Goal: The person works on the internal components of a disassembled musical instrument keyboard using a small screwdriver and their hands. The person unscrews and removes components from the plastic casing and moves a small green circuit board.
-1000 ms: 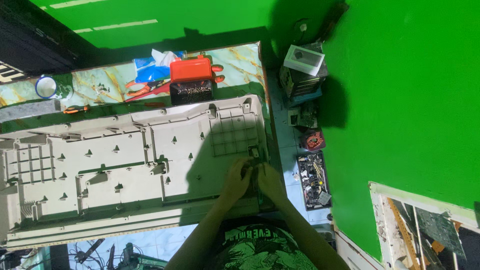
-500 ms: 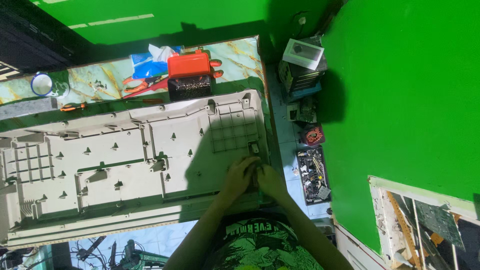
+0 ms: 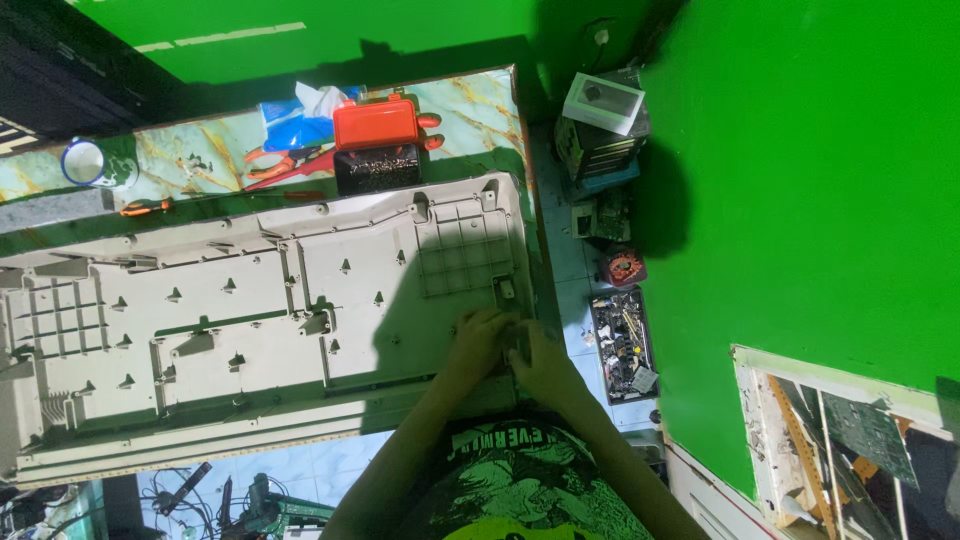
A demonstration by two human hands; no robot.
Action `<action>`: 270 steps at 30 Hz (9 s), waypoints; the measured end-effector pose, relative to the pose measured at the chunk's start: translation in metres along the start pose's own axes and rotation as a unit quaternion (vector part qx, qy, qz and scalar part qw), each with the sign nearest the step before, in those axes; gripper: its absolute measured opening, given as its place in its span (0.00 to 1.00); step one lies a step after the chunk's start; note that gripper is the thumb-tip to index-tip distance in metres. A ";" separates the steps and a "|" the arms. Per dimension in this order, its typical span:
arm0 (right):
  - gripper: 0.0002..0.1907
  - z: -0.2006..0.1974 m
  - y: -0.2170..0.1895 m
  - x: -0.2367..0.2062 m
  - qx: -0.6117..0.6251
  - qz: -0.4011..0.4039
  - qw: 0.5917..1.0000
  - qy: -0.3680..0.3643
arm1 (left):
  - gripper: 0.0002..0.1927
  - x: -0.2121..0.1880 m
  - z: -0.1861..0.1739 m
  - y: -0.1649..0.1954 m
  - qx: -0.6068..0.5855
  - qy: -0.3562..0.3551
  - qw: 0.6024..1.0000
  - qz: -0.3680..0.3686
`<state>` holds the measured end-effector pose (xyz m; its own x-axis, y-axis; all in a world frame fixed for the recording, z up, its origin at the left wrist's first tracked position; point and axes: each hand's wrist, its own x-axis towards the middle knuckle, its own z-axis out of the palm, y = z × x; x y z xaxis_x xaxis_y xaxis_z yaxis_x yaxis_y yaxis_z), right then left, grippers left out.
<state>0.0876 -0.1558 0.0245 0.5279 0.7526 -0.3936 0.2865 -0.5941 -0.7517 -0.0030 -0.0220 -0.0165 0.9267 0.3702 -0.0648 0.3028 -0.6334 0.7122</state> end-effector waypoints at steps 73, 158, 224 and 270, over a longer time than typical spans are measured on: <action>0.16 0.001 0.032 -0.054 -0.119 -0.128 0.978 -0.115 | 0.11 -0.058 0.009 0.019 -0.089 0.036 0.994 0.050; 0.13 -0.176 -0.019 0.062 -0.077 -0.364 0.919 -0.132 | 0.16 0.019 -0.005 0.168 -0.017 0.385 0.920 -0.069; 0.20 -0.090 -0.166 0.190 -0.236 -0.553 0.701 -0.383 | 0.19 0.033 -0.033 0.133 0.058 0.602 0.691 -0.396; 0.12 -0.126 -0.091 0.281 -0.174 -0.543 0.553 -0.607 | 0.09 0.122 0.045 0.145 -0.067 0.594 0.633 -0.492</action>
<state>0.3109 0.0739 0.0487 -0.9726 0.2298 -0.0343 0.1562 0.5370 -0.8290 0.1633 -0.0989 0.0475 -0.5407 0.8412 -0.0078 0.5085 0.3342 0.7935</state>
